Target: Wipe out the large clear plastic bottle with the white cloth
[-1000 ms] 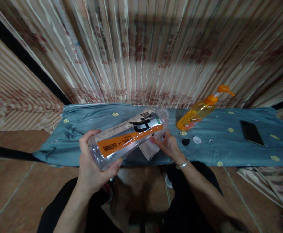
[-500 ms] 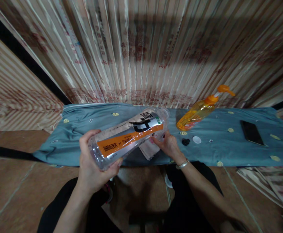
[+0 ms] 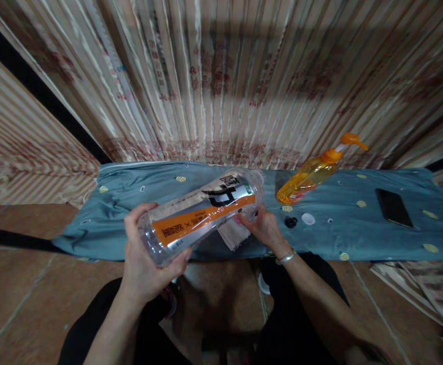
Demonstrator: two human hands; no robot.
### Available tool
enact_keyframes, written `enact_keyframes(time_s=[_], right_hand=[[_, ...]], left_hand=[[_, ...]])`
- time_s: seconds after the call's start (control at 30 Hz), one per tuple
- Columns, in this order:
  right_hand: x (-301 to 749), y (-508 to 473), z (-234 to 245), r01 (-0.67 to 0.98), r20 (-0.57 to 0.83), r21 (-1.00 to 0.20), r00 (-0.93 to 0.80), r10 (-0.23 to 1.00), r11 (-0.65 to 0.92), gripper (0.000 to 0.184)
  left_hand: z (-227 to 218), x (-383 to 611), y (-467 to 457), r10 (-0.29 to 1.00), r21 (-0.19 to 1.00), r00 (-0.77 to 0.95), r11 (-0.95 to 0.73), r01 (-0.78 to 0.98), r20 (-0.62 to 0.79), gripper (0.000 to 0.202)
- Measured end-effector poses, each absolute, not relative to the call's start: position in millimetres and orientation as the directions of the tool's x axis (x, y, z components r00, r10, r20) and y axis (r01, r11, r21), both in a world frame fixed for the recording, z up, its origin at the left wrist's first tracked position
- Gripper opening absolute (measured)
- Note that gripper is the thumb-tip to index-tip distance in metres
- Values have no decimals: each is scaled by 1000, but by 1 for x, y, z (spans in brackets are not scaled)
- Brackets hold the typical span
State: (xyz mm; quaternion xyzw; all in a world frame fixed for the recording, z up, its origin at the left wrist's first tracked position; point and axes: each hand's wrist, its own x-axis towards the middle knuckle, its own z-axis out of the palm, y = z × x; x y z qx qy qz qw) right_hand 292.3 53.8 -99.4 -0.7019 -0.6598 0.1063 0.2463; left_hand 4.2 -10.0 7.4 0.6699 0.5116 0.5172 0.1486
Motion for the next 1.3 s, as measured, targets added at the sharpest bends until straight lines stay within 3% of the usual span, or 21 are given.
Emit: enact_keyframes(time_s=[0.33, 1.3], right_hand=[[293, 53, -102, 857, 185, -515, 93, 978, 16, 48], [295, 54, -101, 856, 170, -516, 91, 981, 10, 57]], left_hand=[[7, 5, -10, 842, 728, -62, -423, 539, 535, 72], [7, 4, -11, 825, 703, -37, -456, 546, 564, 72]])
